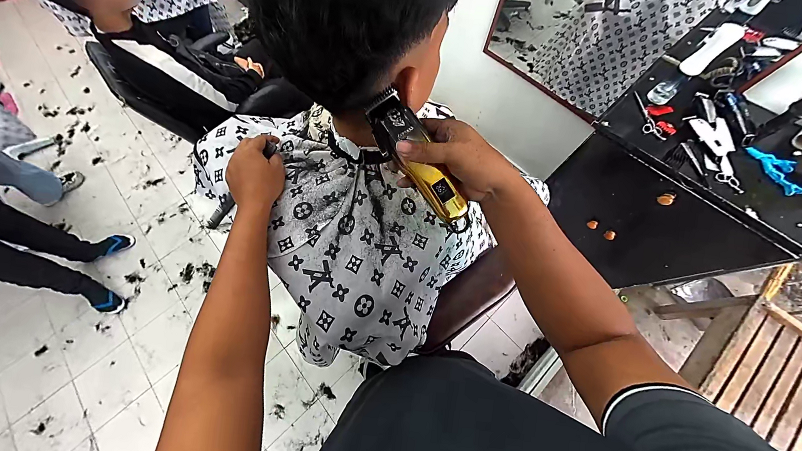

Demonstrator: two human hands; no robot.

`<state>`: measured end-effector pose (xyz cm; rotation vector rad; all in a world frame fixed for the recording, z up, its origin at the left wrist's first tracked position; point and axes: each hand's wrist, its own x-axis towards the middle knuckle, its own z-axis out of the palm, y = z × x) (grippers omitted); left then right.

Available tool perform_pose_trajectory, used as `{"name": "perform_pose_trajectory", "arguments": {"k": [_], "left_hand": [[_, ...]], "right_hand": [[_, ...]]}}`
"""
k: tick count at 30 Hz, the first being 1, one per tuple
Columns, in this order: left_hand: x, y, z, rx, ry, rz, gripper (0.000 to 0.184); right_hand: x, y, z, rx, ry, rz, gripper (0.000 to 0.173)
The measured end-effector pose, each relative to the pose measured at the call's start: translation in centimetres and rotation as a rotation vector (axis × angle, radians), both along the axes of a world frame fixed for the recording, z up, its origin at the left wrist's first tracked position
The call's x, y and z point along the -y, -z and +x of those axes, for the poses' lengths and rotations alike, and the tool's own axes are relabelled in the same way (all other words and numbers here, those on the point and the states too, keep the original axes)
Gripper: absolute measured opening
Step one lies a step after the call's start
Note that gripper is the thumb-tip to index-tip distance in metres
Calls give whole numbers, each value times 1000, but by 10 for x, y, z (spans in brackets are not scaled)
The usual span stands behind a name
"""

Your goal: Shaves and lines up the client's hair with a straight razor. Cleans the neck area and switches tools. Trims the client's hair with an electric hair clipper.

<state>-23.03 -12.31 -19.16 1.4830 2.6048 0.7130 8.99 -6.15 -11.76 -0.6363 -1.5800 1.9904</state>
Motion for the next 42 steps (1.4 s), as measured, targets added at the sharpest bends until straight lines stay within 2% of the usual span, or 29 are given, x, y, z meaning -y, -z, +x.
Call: {"name": "perform_pose_trajectory", "arguments": {"k": [5,8,12,17,20,24,26,29,31,34,36,38,40,42], "left_hand": [[0,0,-1,0,3,-3,35],[0,0,-1,-13,-8,1,34],[1,-1,0,-5,-2,-2,35],[1,-3,0,-4,-23,0,34],[0,-4,5,32,-23,0,33],[3,-6,0,42,-48,12,32],[1,-4,-5,42,-46,12,32],[1,-2,-4,37,-41,11,32],[0,-1,-7,23,-41,22,31],[0,0,-8,17,-24,21,31],[1,1,-7,29,-10,34,30],[1,1,-9,30,12,29,31],[0,2,-15,37,81,-8,33],[3,-1,-27,89,229,-73,34]], "right_hand": [[-1,-5,-4,-113,4,36,36],[-4,0,0,-106,-44,-53,32],[-4,-1,-4,-239,-19,-55,34],[-5,1,-5,-203,-47,-152,26],[-6,0,-5,-305,-1,-97,35],[-5,7,-4,-215,-26,-136,46],[-8,11,-6,-263,-24,-162,50],[-9,13,-7,-285,-53,-91,60],[-2,21,-6,-144,-89,-20,63],[23,47,-1,-21,-114,-29,70],[41,60,0,-7,-60,-59,81],[59,66,-2,1,39,-64,85],[76,72,-3,4,134,-53,79],[98,74,-9,18,226,-34,62]]}}
